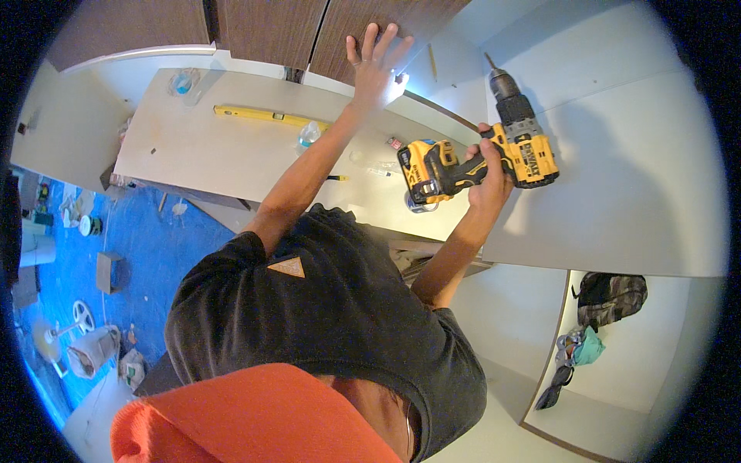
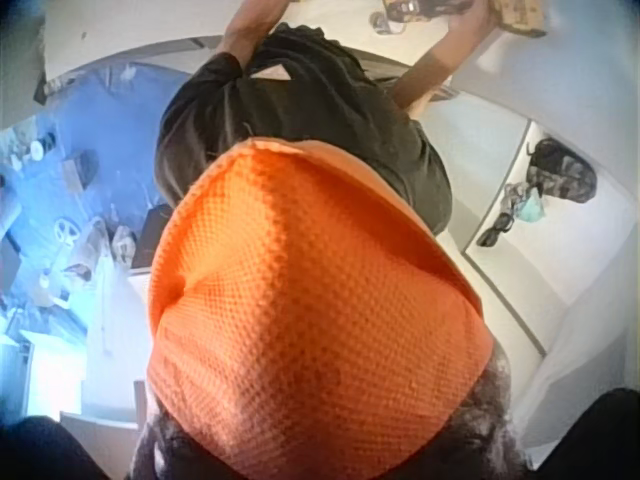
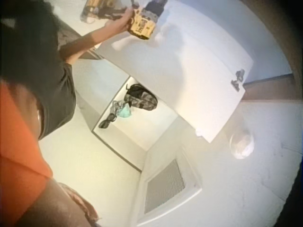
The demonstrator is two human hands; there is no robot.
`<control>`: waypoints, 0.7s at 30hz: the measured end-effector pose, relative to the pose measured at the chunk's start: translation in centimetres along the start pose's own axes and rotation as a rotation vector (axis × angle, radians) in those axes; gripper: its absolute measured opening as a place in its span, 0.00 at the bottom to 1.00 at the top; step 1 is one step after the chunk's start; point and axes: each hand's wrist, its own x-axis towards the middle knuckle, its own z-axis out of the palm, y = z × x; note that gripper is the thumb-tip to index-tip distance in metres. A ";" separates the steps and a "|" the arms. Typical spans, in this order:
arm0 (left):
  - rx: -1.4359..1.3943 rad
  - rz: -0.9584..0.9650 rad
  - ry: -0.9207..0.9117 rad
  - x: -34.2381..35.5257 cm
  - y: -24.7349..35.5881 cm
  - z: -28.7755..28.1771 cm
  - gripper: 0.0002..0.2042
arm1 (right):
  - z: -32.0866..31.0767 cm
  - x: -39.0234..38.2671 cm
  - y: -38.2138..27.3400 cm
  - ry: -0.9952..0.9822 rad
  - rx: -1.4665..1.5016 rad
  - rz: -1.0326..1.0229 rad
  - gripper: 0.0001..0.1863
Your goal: The person installs hinges on a cabinet door using a cordless drill and a screwdriver. They position the door, drill screws into the hinges, and make adjustments to ensure proper alignment.
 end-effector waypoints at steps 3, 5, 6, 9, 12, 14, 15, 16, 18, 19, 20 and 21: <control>-0.173 0.012 0.106 -1.1 -0.5 -1.8 0.44 | -0.1 0.9 0.3 -0.024 -0.021 -0.046 0.24; -0.190 -0.002 0.068 -1.8 -0.7 -3.2 0.43 | -0.4 1.8 0.5 -0.097 -0.019 -0.124 0.24; -0.209 0.003 0.066 -2.3 -0.7 -3.9 0.43 | -0.6 2.3 0.9 -0.089 0.005 -0.147 0.23; -0.285 0.008 0.054 -4.3 -0.7 -7.1 0.43 | -1.7 4.0 1.8 -0.022 0.008 -0.106 0.22; -0.451 -0.043 0.024 -6.3 -1.4 -11.0 0.43 | -2.7 6.8 2.2 -0.093 0.095 -0.206 0.21; -0.557 -0.205 0.046 -7.1 -2.4 -13.6 0.42 | -3.0 8.7 2.4 -0.121 0.116 -0.264 0.21; -0.582 -0.273 0.076 -7.4 -2.7 -14.6 0.41 | -3.1 9.7 2.5 -0.143 0.152 -0.279 0.21; -0.579 -0.389 0.072 -7.1 -3.3 -15.4 0.40 | -3.1 10.8 2.5 -0.111 0.137 -0.289 0.20; -0.574 -0.433 0.097 -6.6 -4.0 -16.5 0.35 | -2.8 13.1 2.7 -0.135 0.147 -0.331 0.19; -0.583 -0.396 0.077 -6.4 -4.0 -16.7 0.35 | -2.6 14.1 2.9 -0.098 0.126 -0.341 0.18; -0.598 -0.398 0.073 -6.0 -3.8 -16.9 0.35 | -2.4 15.2 3.0 -0.091 0.115 -0.367 0.18; -0.606 -0.379 0.059 -5.6 -3.7 -17.1 0.34 | -2.1 16.1 3.3 -0.086 0.105 -0.392 0.18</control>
